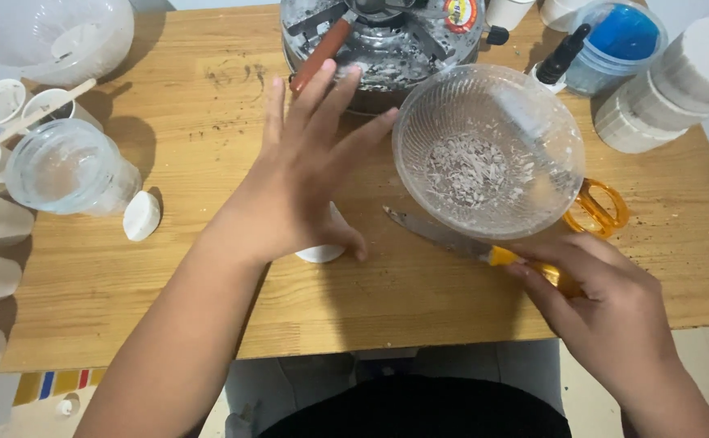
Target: Using a knife to scrape and trim the edges of a small white wax block to smooth and shape it.
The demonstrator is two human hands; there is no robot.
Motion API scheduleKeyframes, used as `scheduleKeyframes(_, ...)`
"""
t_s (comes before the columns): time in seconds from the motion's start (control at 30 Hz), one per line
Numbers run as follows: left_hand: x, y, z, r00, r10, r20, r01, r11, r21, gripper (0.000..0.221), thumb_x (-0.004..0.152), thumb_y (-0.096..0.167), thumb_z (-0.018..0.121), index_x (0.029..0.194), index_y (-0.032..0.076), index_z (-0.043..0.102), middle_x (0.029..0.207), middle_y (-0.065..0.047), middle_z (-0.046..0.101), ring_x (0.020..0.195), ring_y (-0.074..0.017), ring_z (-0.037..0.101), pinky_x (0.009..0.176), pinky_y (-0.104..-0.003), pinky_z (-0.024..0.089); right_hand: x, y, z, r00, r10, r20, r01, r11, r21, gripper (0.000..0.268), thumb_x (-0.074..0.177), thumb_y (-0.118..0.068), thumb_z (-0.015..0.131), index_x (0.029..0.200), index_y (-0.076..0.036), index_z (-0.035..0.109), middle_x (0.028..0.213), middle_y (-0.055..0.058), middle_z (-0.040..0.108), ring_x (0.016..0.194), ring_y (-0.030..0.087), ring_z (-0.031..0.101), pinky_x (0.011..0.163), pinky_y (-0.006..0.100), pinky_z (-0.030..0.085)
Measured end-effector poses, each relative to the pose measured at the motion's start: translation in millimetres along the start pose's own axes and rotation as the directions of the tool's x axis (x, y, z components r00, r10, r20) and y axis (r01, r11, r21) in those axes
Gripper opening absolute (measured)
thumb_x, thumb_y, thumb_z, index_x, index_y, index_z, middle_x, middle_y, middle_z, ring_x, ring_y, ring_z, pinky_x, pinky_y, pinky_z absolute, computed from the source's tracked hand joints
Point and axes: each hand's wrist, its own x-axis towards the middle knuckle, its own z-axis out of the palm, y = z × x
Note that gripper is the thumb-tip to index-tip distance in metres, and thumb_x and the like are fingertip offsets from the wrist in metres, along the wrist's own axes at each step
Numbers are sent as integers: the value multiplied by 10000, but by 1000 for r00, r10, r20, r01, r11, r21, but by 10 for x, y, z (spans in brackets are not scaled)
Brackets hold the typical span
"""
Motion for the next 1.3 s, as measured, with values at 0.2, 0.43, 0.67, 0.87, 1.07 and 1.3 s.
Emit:
scheduleKeyframes(0.2, 64, 48, 141, 998, 8, 60, -20, 980, 200, 1587, 391, 869, 1010, 1645, 223, 282, 1684, -199, 102, 1568, -408, 50, 1159, -807, 86, 66, -105, -21, 999, -41, 31, 38, 996, 86, 155, 840, -147, 800, 993, -117, 796, 936, -19, 735, 686, 119, 633, 608, 261, 454)
scheduleKeyframes(0.43, 61, 65, 177, 1000, 20, 23, -25, 963, 269, 1574, 445, 931, 992, 1656, 246, 258, 1692, -184, 112, 1582, -386, 65, 1186, -799, 113, 28, -81, -4, 993, 38, 112, -54, 988, 147, 190, 816, -173, 800, 1001, -148, 837, 860, -13, 731, 707, 114, 645, 586, 259, 443)
scheduleKeyframes(0.67, 175, 190, -241, 998, 38, -56, -31, 992, 126, 1300, 639, 769, 1048, 1615, 212, 395, 1681, -167, 103, 1594, -436, 123, 1211, -814, 149, 29, -242, -263, 935, 350, 64, -352, 890, 288, 130, 787, -77, 830, 915, -61, 848, 915, 51, 832, 778, 115, 691, 724, 244, 497)
scheduleKeyframes(0.87, 718, 405, -605, 957, 140, -255, -70, 961, 266, 1185, 664, 716, 1117, 1513, 175, 492, 1516, -193, 399, 1418, -416, 425, 1088, -683, 395, -2, 208, -524, 972, 185, -142, -137, 946, 294, 268, 962, -18, 710, 1227, 2, 738, 1094, 139, 731, 948, 187, 620, 849, 284, 480)
scheduleKeyframes(1.07, 1138, 510, -363, 910, 312, -272, -118, 825, 552, 1199, 680, 867, 1038, 1450, 157, 454, 1457, -190, 524, 1329, -334, 577, 1059, -566, 452, 52, 262, -590, 954, -37, -299, -22, 981, -192, 240, 1068, 25, 813, 1307, 41, 803, 1137, 215, 661, 1082, 305, 629, 918, 391, 500)
scheduleKeyframes(1.3, 1230, 560, -403, 883, 340, -324, -75, 782, 619, 1151, 645, 925, 999, 1384, 148, 581, 1376, -136, 526, 1235, -293, 592, 975, -491, 506, 56, 442, -624, 920, -200, -337, 86, 942, -324, 238, 1100, 141, 842, 1317, 44, 839, 1196, 224, 612, 1127, 325, 604, 974, 409, 483)
